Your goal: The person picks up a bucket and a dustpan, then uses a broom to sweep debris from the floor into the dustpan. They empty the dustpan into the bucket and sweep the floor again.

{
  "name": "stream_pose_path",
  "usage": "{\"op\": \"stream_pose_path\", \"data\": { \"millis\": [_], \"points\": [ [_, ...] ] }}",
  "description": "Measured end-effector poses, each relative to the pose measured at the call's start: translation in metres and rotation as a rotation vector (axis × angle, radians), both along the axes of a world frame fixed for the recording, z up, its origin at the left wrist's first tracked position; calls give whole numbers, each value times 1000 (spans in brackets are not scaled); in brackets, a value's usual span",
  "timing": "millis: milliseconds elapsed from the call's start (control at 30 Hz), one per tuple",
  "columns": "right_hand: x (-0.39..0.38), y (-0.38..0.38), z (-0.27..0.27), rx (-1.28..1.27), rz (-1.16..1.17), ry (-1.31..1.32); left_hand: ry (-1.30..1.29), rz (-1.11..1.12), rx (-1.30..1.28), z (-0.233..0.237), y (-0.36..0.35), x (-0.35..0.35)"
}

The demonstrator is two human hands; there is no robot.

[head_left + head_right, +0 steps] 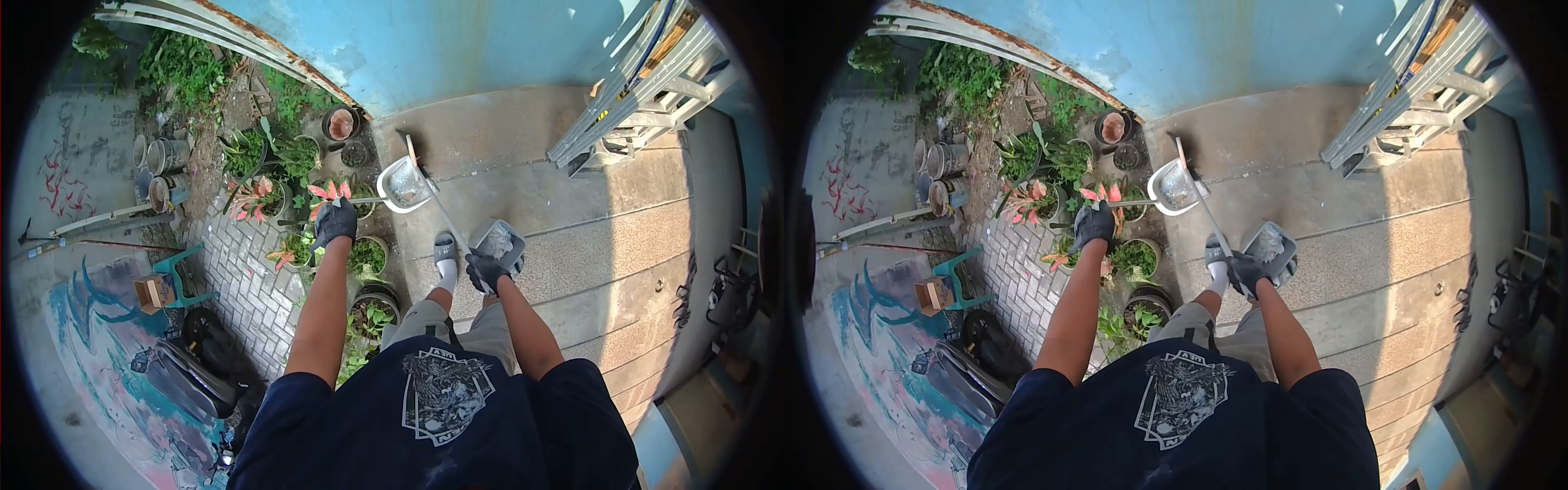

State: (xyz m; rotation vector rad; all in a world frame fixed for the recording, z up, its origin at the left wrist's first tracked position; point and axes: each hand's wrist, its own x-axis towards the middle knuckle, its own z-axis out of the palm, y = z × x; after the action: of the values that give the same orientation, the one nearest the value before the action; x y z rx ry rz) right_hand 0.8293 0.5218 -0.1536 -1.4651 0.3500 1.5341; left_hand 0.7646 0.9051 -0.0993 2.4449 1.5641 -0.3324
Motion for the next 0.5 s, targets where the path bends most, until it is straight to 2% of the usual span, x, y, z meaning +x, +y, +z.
{"op": "stream_pose_path", "data": {
  "millis": [67,133,200,233,267,300,333,367,433,467,500],
  "points": [
    [-3,-14,7,0,-316,219,-3,-42,-5,5,1,-2],
    [3,-28,27,23,-246,183,-5,-83,-11,5,0,-12],
    [15,-30,46,-116,219,-307,-13,-129,36,-1,0,-34],
    [36,-12,93,-266,387,-292,-28,-251,87,3,-6,-47],
    [36,-17,56,-268,383,-293,-30,-255,86,4,-10,-55],
    [28,-26,-4,-351,540,-738,-62,-117,15,19,-18,-57],
    [25,-31,-39,-424,692,-1186,-92,24,-55,37,-27,-56],
    [34,-22,-33,-423,695,-1185,-71,118,-142,60,-37,-49],
    [59,9,-11,-414,773,-729,-48,189,-106,43,-40,-54],
    [61,15,-19,-411,774,-731,-27,258,-70,32,-38,-56],
    [58,20,-38,-349,948,-754,9,248,-99,26,-31,-54]
  ]
}}
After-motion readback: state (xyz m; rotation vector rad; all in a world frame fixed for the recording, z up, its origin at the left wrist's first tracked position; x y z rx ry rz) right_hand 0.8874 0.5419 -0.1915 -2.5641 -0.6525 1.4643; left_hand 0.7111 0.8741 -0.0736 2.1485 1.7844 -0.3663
